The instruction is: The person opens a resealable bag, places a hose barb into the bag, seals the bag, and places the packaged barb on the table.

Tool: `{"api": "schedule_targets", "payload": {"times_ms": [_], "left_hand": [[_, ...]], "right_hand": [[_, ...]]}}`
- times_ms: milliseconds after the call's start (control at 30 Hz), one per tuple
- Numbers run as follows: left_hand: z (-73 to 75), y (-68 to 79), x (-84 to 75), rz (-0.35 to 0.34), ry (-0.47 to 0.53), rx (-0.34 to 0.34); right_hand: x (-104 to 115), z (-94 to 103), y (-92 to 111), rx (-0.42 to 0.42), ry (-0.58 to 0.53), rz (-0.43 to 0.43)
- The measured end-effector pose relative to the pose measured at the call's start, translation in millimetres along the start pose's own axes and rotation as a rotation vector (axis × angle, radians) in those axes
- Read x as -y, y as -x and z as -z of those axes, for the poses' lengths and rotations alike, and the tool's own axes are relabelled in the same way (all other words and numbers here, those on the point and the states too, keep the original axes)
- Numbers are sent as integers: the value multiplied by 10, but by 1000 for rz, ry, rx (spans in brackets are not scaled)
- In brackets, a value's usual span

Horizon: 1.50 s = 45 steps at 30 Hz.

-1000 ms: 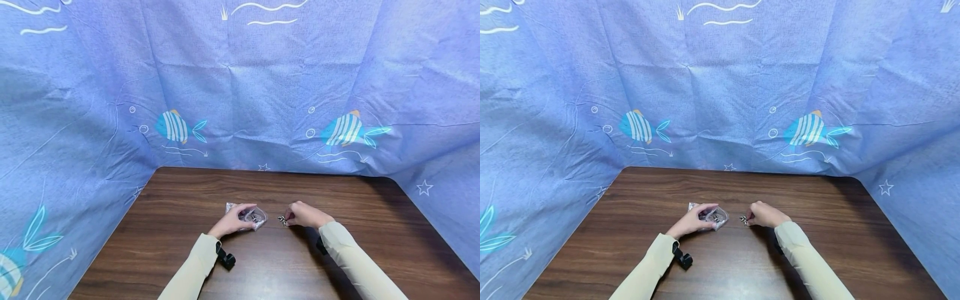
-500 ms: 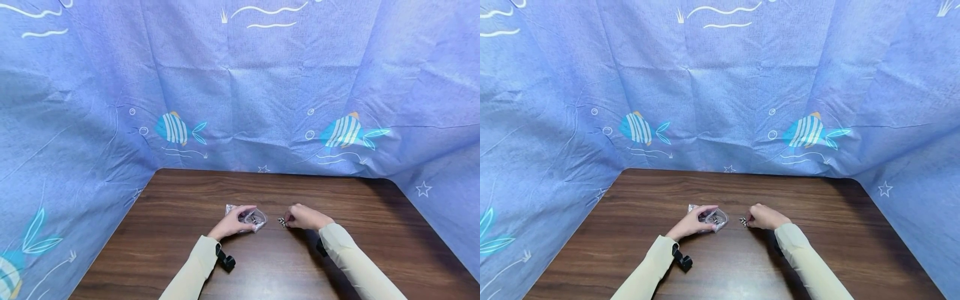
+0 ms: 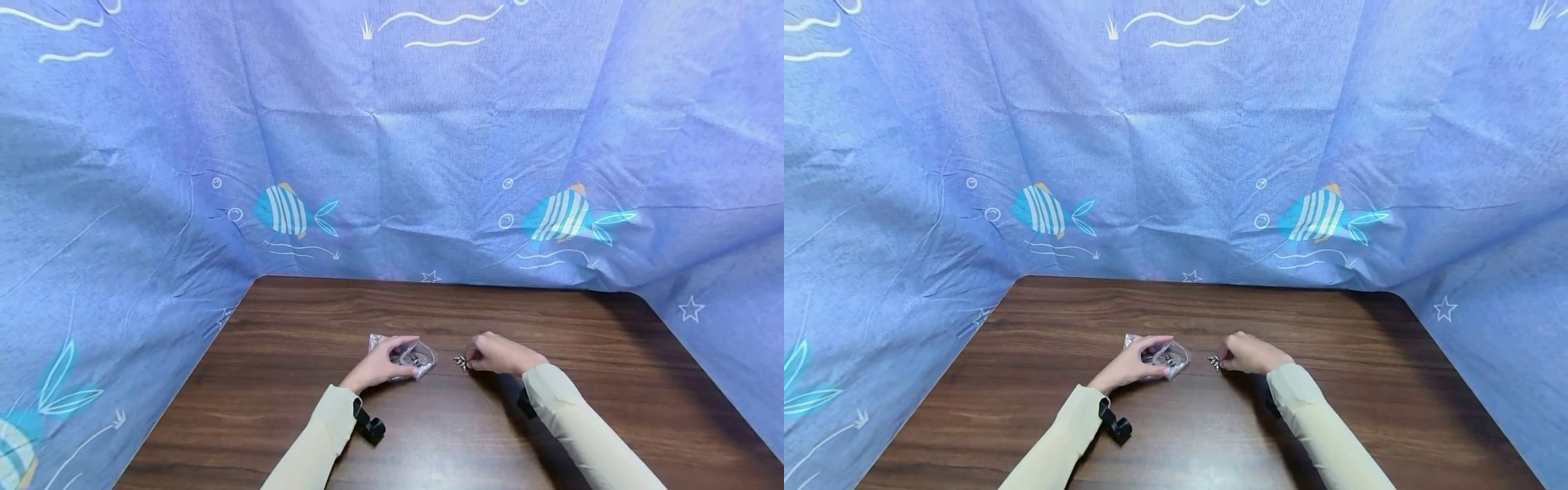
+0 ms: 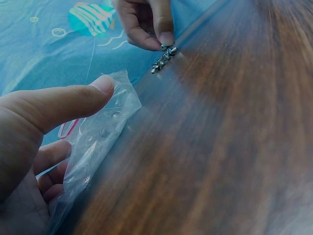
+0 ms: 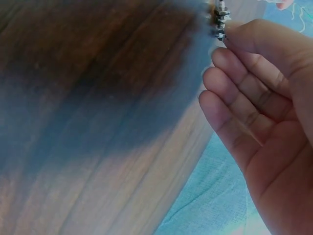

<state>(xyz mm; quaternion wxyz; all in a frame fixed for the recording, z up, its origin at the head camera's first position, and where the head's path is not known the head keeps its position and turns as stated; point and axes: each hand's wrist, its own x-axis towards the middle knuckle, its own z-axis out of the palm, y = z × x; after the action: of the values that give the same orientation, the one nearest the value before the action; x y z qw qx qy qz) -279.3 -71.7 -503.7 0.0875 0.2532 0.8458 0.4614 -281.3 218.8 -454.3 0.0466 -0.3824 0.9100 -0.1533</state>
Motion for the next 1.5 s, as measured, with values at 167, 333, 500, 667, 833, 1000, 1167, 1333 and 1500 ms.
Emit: {"api": "schedule_targets", "payload": {"times_ms": [167,333,500,667,833,1000,1167,1333,1500], "left_hand": [[1,-1,3,-2,1,5],[2,2,4,-2,-1,6],[5,11,-11,-1,5,6],[7,12,-21,1,7,9],[11,8,-21,-3,14,6],[4,1,-6,-19,-8,-8],[4,3,-4,-11,20,0],[2,3,2,7,48,15],[3,-1,5,-5,9,4]], "right_hand": [[40,48,-19,-9,-3,-15],[102,150,-61,-15,9,-16],[153,211,-143,-42,18,12],[231,242,-235,-58,29,53],[334,258,-340,-51,29,51],[408,238,-449,-60,48,77],[468,215,-534,-55,53,89],[491,179,-580,-33,48,84],[464,155,-583,-24,21,73]]}}
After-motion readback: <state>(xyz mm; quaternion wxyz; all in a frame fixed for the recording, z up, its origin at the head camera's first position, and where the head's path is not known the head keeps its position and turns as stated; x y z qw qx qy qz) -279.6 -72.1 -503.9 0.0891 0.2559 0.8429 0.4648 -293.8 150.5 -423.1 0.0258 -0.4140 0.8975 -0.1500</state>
